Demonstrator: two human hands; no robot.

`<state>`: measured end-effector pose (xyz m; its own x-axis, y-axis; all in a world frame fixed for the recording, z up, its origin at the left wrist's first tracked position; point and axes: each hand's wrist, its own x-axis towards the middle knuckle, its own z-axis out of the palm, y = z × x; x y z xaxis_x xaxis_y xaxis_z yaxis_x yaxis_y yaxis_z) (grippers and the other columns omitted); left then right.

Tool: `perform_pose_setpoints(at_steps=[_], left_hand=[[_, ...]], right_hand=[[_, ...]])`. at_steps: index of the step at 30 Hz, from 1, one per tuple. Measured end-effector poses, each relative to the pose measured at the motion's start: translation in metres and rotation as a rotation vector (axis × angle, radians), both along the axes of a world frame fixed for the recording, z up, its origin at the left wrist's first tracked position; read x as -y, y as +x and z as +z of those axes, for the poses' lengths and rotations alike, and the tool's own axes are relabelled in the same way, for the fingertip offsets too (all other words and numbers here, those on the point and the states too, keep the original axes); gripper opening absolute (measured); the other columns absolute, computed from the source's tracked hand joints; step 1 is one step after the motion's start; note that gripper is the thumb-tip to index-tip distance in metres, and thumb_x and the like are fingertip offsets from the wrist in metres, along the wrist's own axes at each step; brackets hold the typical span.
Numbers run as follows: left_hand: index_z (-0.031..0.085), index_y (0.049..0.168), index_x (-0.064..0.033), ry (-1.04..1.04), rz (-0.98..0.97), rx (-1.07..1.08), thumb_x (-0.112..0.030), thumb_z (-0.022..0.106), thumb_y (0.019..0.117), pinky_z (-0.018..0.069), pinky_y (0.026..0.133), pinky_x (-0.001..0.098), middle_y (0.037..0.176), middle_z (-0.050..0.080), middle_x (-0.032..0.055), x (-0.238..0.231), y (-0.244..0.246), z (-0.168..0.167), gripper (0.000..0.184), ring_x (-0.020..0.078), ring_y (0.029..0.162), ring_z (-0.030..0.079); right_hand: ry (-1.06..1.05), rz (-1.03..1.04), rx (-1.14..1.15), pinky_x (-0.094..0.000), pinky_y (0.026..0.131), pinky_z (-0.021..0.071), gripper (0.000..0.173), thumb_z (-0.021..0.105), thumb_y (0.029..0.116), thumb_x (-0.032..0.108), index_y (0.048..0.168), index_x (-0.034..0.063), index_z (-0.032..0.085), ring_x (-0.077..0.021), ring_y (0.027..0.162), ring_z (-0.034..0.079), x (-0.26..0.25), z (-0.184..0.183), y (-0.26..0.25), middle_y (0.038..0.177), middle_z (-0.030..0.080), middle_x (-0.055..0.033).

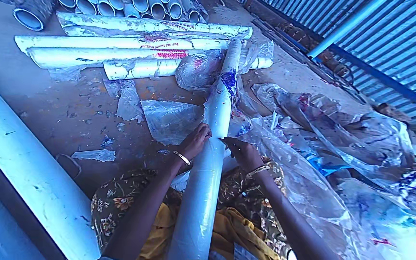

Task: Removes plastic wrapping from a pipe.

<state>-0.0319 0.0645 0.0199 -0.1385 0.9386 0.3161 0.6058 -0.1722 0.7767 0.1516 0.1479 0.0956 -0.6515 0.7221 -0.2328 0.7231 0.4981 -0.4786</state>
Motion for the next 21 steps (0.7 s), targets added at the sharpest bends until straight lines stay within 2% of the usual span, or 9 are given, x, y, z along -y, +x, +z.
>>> perform_pose_setpoints(at_steps=[4,7,11,14,15,16,18,20,21], left_hand=[[0.066,0.114,0.0098,-0.026,-0.072,0.044,-0.001,0.053,0.1029,0.0525,0.099,0.0414,0.129,0.063,0.0235,0.003,-0.012,0.005,0.020,0.0316,0.115,0.065],[0.067,0.125,0.0056,-0.092,-0.092,0.007,-0.006,0.058,0.1021,0.0545,0.094,0.0426,0.135,0.060,0.0230,0.002,-0.010,0.009,0.027,0.0321,0.112,0.066],[0.069,0.123,0.0076,-0.093,-0.094,0.002,-0.005,0.062,0.1003,0.0527,0.096,0.0422,0.130,0.062,0.0249,-0.002,-0.008,0.014,0.026,0.0338,0.110,0.065],[0.057,0.142,0.0018,-0.091,-0.118,0.035,0.000,0.064,0.0980,0.0557,0.089,0.0406,0.132,0.061,0.0240,-0.002,-0.012,0.014,0.045,0.0323,0.109,0.065],[0.051,0.148,-0.0004,-0.111,-0.140,0.039,0.003,0.062,0.0982,0.0556,0.090,0.0403,0.135,0.059,0.0237,-0.001,-0.014,0.015,0.051,0.0321,0.112,0.064],[0.051,0.148,0.0005,-0.138,-0.164,0.032,0.005,0.059,0.0989,0.0531,0.096,0.0410,0.140,0.056,0.0238,-0.001,-0.016,0.016,0.050,0.0329,0.118,0.062],[0.065,0.131,0.0071,-0.158,-0.177,-0.024,0.006,0.056,0.0997,0.0459,0.109,0.0425,0.142,0.056,0.0244,-0.003,-0.017,0.016,0.032,0.0347,0.127,0.058],[0.072,0.112,0.0092,-0.102,-0.150,-0.106,0.002,0.058,0.1003,0.0474,0.107,0.0448,0.133,0.062,0.0240,-0.004,-0.014,0.015,0.019,0.0351,0.122,0.062],[0.073,0.107,0.0094,-0.053,-0.128,-0.125,0.001,0.059,0.0999,0.0491,0.105,0.0465,0.130,0.064,0.0240,-0.004,-0.012,0.011,0.018,0.0359,0.120,0.064]], right_hand=[[0.032,-0.017,0.015,-0.0511,0.085,0.0518,0.036,0.046,0.1090,0.017,0.140,0.0091,0.063,-0.0310,0.085,0.069,-0.006,0.005,-0.004,0.104,0.073,-0.0185],[0.036,-0.041,0.026,-0.0488,0.082,0.0515,0.036,0.046,0.1097,0.018,0.140,0.0107,0.063,-0.0285,0.081,0.067,-0.009,0.009,0.001,0.099,0.073,-0.0163],[0.030,-0.044,0.030,-0.0494,0.079,0.0510,0.036,0.046,0.1096,0.019,0.141,0.0111,0.063,-0.0282,0.077,0.066,-0.007,0.005,0.009,0.096,0.072,-0.0165],[0.026,-0.043,0.028,-0.0488,0.079,0.0509,0.036,0.046,0.1098,0.019,0.140,0.0106,0.063,-0.0274,0.075,0.065,-0.005,0.003,0.011,0.093,0.072,-0.0155],[0.022,-0.043,0.026,-0.0486,0.079,0.0510,0.036,0.046,0.1100,0.020,0.140,0.0106,0.063,-0.0272,0.075,0.065,-0.004,0.002,0.011,0.094,0.073,-0.0153],[0.019,-0.042,0.024,-0.0486,0.079,0.0509,0.036,0.046,0.1101,0.020,0.140,0.0103,0.063,-0.0271,0.076,0.065,-0.004,0.002,0.011,0.094,0.073,-0.0154],[0.012,-0.044,0.027,-0.0477,0.079,0.0514,0.037,0.045,0.1103,0.021,0.141,0.0103,0.062,-0.0267,0.077,0.066,-0.003,0.001,0.009,0.096,0.073,-0.0155],[0.000,-0.049,0.025,-0.0466,0.078,0.0514,0.036,0.046,0.1104,0.021,0.141,0.0099,0.062,-0.0259,0.076,0.065,-0.002,-0.001,0.008,0.097,0.072,-0.0155],[-0.002,-0.045,0.020,-0.0449,0.076,0.0515,0.036,0.046,0.1104,0.021,0.140,0.0097,0.063,-0.0244,0.074,0.065,-0.001,-0.002,0.006,0.095,0.072,-0.0148]])
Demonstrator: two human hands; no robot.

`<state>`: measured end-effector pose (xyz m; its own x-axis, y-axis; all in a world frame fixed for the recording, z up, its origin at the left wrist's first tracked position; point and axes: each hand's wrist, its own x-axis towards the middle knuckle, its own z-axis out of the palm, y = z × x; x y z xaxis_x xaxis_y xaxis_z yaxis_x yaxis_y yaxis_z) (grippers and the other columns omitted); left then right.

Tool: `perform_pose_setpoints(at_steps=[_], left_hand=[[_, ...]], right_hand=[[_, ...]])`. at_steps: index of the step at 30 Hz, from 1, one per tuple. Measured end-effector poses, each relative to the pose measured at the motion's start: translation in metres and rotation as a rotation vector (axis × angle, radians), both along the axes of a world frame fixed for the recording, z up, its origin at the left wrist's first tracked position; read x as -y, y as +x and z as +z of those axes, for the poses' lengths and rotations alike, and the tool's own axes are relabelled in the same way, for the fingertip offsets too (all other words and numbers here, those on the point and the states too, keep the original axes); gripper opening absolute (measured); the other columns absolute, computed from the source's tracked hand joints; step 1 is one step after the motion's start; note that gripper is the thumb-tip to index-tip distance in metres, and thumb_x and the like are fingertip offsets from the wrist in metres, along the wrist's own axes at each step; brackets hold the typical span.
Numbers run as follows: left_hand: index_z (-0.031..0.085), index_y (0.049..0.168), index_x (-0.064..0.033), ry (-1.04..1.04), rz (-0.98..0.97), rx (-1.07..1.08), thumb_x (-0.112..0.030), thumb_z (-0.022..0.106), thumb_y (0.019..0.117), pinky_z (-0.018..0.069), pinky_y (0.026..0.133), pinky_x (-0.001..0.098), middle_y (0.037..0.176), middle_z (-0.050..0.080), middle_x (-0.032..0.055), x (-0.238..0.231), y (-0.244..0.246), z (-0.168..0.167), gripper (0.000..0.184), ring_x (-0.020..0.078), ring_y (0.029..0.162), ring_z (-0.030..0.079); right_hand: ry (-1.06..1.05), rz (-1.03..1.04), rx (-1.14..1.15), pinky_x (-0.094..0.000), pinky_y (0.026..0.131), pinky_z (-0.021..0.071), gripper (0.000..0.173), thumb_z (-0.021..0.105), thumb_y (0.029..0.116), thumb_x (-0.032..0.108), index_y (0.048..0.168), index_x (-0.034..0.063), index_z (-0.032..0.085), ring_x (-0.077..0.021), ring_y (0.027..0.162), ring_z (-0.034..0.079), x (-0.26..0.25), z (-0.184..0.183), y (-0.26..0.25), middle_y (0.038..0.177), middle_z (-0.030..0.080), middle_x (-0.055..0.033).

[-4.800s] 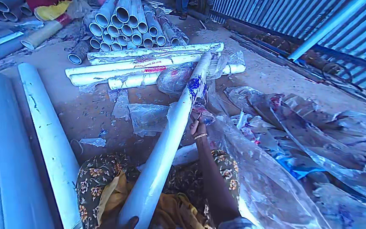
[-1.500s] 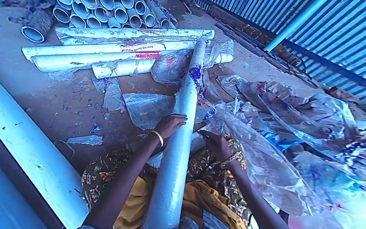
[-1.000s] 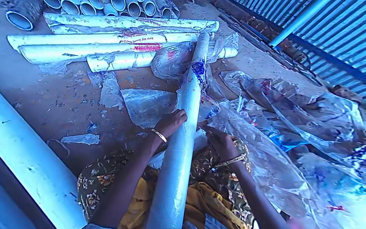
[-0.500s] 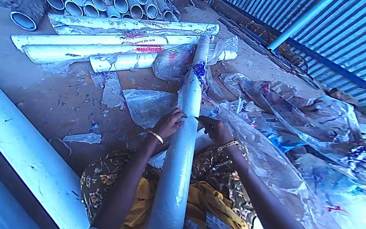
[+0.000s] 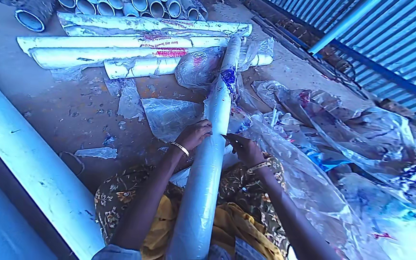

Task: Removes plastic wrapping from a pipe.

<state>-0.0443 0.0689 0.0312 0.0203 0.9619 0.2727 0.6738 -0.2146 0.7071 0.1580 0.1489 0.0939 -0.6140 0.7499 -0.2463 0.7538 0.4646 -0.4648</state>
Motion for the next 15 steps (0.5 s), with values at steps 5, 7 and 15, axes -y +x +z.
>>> perform_pose_setpoints(at_steps=[5,7,15], left_hand=[[0.074,0.103,0.0071,0.207,0.222,0.058,-0.001,0.060,0.0998,0.0509,0.102,0.0510,0.132,0.063,0.0259,0.006,0.020,-0.024,0.016,0.0411,0.122,0.062],[0.073,0.102,0.0066,0.249,0.317,0.079,0.000,0.061,0.0992,0.0542,0.096,0.0516,0.129,0.065,0.0251,0.007,0.031,-0.031,0.015,0.0407,0.116,0.066],[0.073,0.100,0.0066,0.323,0.441,0.191,0.001,0.064,0.0960,0.0559,0.092,0.0465,0.126,0.059,0.0293,0.005,0.041,-0.044,0.011,0.0384,0.109,0.066]], right_hand=[[0.023,0.056,0.057,-0.0495,0.084,0.0522,0.034,0.048,0.1094,0.020,0.138,0.0118,0.065,-0.0295,0.083,0.069,0.002,0.004,-0.015,0.101,0.074,-0.0166],[0.043,0.087,0.143,-0.0552,0.091,0.0508,0.034,0.050,0.1090,0.021,0.138,0.0157,0.066,-0.0358,0.094,0.070,0.003,0.005,-0.020,0.107,0.074,-0.0191],[0.018,0.179,0.168,-0.0592,0.098,0.0476,0.038,0.044,0.1107,0.023,0.144,0.0167,0.061,-0.0438,0.110,0.068,0.030,0.004,0.008,0.120,0.071,-0.0239]])
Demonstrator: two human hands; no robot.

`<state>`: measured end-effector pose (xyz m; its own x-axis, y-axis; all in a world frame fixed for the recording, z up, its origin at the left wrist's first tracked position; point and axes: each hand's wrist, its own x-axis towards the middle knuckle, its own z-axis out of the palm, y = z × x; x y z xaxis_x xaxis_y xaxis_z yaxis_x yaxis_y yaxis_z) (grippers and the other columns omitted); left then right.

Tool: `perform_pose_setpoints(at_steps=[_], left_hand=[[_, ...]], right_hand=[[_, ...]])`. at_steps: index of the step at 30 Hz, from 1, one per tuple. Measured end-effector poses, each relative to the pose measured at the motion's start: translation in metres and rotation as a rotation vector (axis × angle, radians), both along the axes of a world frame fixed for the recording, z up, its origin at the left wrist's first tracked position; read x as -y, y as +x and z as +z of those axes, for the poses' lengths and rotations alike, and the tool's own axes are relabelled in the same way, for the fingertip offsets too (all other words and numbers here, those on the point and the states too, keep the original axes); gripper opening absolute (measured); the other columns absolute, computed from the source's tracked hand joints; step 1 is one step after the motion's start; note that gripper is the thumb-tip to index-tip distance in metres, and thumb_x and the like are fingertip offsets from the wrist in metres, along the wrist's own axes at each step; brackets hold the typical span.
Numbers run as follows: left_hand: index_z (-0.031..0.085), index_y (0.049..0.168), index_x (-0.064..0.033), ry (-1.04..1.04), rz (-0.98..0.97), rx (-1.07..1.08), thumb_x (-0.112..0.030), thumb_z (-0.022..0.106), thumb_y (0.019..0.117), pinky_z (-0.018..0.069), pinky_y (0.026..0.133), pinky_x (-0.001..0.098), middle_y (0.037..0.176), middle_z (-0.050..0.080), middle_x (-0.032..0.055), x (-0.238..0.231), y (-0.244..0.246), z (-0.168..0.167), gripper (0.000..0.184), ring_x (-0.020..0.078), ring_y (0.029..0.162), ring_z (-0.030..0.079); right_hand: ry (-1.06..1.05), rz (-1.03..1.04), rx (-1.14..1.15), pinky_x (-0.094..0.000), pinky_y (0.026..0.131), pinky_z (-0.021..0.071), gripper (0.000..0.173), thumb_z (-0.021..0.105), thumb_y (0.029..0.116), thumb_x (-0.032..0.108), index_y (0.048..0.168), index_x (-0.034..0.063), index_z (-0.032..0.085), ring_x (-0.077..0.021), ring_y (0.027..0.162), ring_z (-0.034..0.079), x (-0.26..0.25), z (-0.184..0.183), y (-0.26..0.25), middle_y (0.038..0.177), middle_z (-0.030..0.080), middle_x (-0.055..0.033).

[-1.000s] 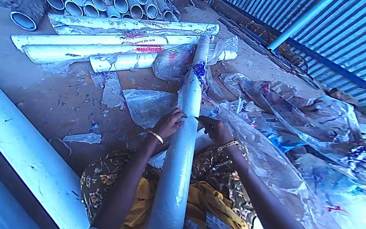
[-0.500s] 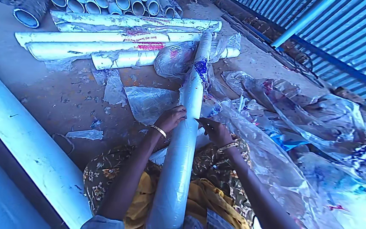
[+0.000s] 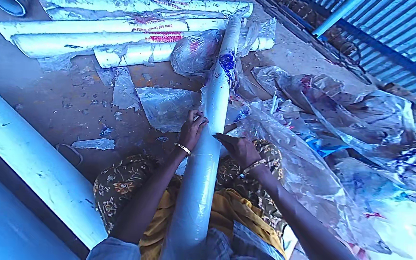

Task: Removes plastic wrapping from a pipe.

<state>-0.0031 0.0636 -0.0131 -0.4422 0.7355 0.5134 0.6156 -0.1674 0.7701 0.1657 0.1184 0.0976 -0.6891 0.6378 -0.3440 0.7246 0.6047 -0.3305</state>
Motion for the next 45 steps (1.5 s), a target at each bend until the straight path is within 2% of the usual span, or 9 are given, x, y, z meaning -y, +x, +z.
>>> perform_pose_setpoints(at_steps=[7,12,15,18,26,29,32,36,45], left_hand=[[0.073,0.101,0.0049,-0.032,0.013,-0.010,-0.002,0.063,0.0978,0.0546,0.094,0.0457,0.129,0.057,0.0288,0.002,0.002,-0.002,0.012,0.0372,0.111,0.064],[0.073,0.101,0.0069,-0.004,0.025,-0.009,0.000,0.063,0.0972,0.0530,0.097,0.0434,0.128,0.057,0.0292,0.001,0.000,-0.005,0.013,0.0373,0.111,0.063],[0.072,0.101,0.0085,-0.001,0.027,0.011,0.001,0.063,0.0965,0.0531,0.097,0.0430,0.128,0.057,0.0294,0.001,0.000,-0.003,0.012,0.0370,0.110,0.063],[0.072,0.101,0.0077,0.001,0.022,0.015,0.001,0.063,0.0971,0.0533,0.097,0.0423,0.127,0.057,0.0291,0.002,-0.001,-0.005,0.013,0.0362,0.110,0.064],[0.073,0.100,0.0065,0.033,0.038,-0.014,-0.001,0.063,0.0967,0.0540,0.096,0.0397,0.126,0.058,0.0284,0.000,0.000,-0.011,0.012,0.0340,0.108,0.065],[0.073,0.099,0.0075,0.042,0.052,-0.005,0.001,0.064,0.0959,0.0537,0.096,0.0387,0.123,0.059,0.0289,-0.001,0.000,-0.010,0.012,0.0346,0.107,0.064],[0.072,0.100,0.0073,0.025,0.056,-0.004,0.000,0.063,0.0971,0.0531,0.097,0.0393,0.128,0.056,0.0288,0.002,0.002,-0.009,0.012,0.0346,0.111,0.063],[0.072,0.100,0.0077,0.027,0.058,-0.008,0.001,0.062,0.0968,0.0526,0.098,0.0412,0.129,0.056,0.0291,0.002,0.001,-0.008,0.012,0.0357,0.113,0.063],[0.072,0.100,0.0081,0.005,0.049,0.011,0.000,0.063,0.0969,0.0525,0.098,0.0405,0.129,0.056,0.0288,0.002,0.003,-0.009,0.013,0.0347,0.114,0.063]], right_hand=[[-0.045,0.075,-0.134,-0.0598,0.096,0.0502,0.037,0.046,0.1089,0.019,0.141,0.0109,0.064,-0.0435,0.107,0.070,0.021,-0.006,0.037,0.118,0.073,-0.0223],[0.002,-0.030,-0.307,-0.0539,0.080,0.0536,0.034,0.051,0.1068,0.014,0.137,0.0055,0.064,-0.0346,0.079,0.069,-0.003,-0.012,0.019,0.093,0.073,-0.0196],[0.048,-0.045,-0.169,-0.0622,0.089,0.0510,0.034,0.050,0.1079,0.015,0.138,0.0123,0.066,-0.0447,0.098,0.070,-0.012,-0.010,-0.006,0.109,0.073,-0.0239],[0.040,-0.035,-0.074,-0.0628,0.095,0.0488,0.036,0.046,0.1100,0.022,0.142,0.0176,0.063,-0.0460,0.109,0.068,-0.002,-0.009,-0.006,0.119,0.071,-0.0235],[-0.040,0.024,-0.315,-0.0588,0.085,0.0539,0.035,0.049,0.1062,0.016,0.133,0.0072,0.068,-0.0419,0.093,0.072,0.035,-0.028,0.044,0.103,0.075,-0.0223],[-0.119,0.034,-0.380,-0.0540,0.089,0.0538,0.033,0.051,0.1045,0.012,0.130,0.0040,0.069,-0.0346,0.096,0.072,0.029,-0.023,0.051,0.109,0.074,-0.0193],[0.005,-0.033,-0.375,-0.0583,0.088,0.0534,0.032,0.052,0.1060,0.013,0.131,0.0071,0.070,-0.0387,0.094,0.072,0.012,-0.023,0.030,0.105,0.075,-0.0209],[0.105,-0.036,-0.108,-0.0638,0.085,0.0511,0.037,0.046,0.1100,0.020,0.144,0.0193,0.062,-0.0486,0.098,0.069,0.003,-0.014,-0.002,0.104,0.073,-0.0262],[-0.042,0.048,-0.225,-0.0619,0.089,0.0517,0.036,0.047,0.1078,0.018,0.137,0.0115,0.067,-0.0455,0.100,0.071,0.035,-0.015,0.039,0.109,0.073,-0.0240]])
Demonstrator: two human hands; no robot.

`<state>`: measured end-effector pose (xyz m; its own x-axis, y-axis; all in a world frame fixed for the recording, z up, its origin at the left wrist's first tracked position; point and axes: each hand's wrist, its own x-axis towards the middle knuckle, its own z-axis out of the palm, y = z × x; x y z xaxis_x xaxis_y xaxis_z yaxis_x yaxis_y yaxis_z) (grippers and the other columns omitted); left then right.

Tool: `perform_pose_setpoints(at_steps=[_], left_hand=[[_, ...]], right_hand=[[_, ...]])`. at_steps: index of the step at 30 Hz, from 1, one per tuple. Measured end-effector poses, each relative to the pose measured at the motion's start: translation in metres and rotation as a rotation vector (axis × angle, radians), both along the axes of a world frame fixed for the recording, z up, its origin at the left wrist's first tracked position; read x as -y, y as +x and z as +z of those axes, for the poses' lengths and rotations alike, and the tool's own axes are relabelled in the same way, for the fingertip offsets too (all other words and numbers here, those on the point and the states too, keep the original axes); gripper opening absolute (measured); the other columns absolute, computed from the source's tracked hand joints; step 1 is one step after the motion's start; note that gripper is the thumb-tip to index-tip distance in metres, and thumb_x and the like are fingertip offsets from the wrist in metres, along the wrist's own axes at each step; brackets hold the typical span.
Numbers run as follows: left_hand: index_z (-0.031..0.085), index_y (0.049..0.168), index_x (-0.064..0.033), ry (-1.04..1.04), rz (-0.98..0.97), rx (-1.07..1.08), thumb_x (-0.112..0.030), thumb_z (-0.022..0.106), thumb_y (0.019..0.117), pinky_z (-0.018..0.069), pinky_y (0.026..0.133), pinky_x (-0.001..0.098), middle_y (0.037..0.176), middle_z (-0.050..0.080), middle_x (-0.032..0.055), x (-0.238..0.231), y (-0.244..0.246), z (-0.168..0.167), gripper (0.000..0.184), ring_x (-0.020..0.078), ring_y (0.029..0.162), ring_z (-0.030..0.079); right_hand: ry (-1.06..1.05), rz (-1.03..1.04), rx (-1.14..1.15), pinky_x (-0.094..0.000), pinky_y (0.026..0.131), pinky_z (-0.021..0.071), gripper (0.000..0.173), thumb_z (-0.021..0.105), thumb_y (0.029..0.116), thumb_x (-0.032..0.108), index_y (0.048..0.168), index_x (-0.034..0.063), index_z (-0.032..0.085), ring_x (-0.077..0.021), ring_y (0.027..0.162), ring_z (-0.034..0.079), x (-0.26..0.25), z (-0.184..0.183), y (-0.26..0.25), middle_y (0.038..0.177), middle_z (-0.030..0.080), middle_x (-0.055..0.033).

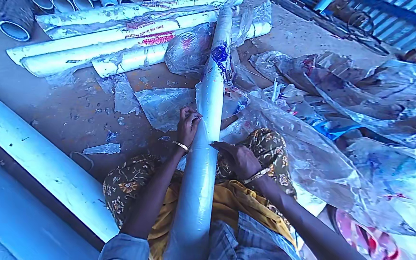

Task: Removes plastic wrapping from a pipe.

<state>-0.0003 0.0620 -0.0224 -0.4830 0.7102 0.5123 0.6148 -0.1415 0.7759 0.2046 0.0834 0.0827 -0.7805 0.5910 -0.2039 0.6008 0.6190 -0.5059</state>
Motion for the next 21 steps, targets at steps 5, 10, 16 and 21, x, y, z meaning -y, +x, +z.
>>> perform_pose_setpoints(at_steps=[5,10,16,21], left_hand=[[0.074,0.101,0.0102,-0.029,0.007,0.038,0.001,0.062,0.0950,0.0549,0.094,0.0420,0.121,0.062,0.0318,0.001,-0.003,0.011,0.016,0.0365,0.106,0.067],[0.071,0.106,0.0126,-0.089,-0.038,0.025,0.001,0.058,0.0970,0.0540,0.095,0.0402,0.122,0.061,0.0333,0.006,-0.002,0.020,0.020,0.0377,0.108,0.066],[0.068,0.118,0.0089,-0.383,-0.158,0.100,-0.007,0.054,0.1013,0.0516,0.100,0.0412,0.124,0.065,0.0270,0.012,-0.007,0.057,0.028,0.0323,0.114,0.065],[0.040,0.152,-0.0028,-1.109,0.152,-0.025,-0.068,0.061,0.0919,0.0510,0.098,0.0533,0.141,0.055,0.0248,0.000,0.053,0.118,0.091,0.0381,0.117,0.064]], right_hand=[[0.019,-0.106,-0.037,-0.0642,0.089,0.0503,0.036,0.046,0.1088,0.017,0.139,0.0102,0.065,-0.0475,0.099,0.070,-0.022,-0.002,-0.017,0.109,0.073,-0.0258],[0.077,-0.135,-0.087,-0.0670,0.079,0.0524,0.035,0.050,0.1076,0.015,0.139,0.0140,0.066,-0.0517,0.090,0.071,-0.010,-0.022,-0.015,0.099,0.074,-0.0276],[-0.150,-0.062,-0.402,-0.0516,0.069,0.0564,0.030,0.057,0.0981,0.005,0.124,0.0003,0.072,-0.0306,0.070,0.070,0.004,-0.051,0.031,0.090,0.075,-0.0181],[-0.675,-0.510,-0.778,-0.0175,0.047,0.0446,0.032,0.048,0.0990,-0.003,0.129,-0.0066,0.058,0.0002,0.048,0.049,-0.006,-0.063,0.036,0.066,0.058,0.0027]])
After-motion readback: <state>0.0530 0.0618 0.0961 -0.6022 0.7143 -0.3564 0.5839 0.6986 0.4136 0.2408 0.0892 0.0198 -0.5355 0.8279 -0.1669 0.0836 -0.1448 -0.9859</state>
